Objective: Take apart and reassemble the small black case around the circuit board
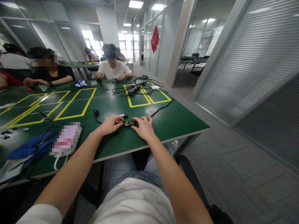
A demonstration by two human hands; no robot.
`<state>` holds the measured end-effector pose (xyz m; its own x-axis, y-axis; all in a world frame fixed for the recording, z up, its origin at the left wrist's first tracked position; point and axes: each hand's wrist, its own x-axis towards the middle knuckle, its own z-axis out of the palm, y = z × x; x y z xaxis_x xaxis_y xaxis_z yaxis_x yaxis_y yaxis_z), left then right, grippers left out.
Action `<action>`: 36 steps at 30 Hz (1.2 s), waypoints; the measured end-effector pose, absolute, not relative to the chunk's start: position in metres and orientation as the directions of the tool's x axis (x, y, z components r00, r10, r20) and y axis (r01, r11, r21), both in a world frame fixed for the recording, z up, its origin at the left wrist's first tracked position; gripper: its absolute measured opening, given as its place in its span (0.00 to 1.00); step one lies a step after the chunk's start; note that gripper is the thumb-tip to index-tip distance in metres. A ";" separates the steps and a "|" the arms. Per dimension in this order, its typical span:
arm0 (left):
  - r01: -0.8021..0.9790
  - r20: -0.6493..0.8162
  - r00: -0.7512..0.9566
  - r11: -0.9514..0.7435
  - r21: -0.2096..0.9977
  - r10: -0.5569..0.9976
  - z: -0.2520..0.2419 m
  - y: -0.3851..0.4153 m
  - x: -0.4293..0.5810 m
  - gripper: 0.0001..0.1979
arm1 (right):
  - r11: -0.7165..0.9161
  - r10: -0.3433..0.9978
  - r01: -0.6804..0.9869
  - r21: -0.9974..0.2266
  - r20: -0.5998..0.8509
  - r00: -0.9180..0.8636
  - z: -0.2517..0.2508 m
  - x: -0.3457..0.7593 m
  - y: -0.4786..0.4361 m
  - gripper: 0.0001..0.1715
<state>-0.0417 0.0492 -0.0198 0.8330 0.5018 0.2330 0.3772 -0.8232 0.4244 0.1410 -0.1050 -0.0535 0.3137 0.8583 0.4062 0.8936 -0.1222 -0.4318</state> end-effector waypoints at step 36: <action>0.312 0.251 0.865 -0.858 0.408 0.434 -0.020 0.058 -0.039 0.08 | -0.195 0.841 0.893 -0.405 0.399 0.365 -0.052 0.147 -0.103 0.08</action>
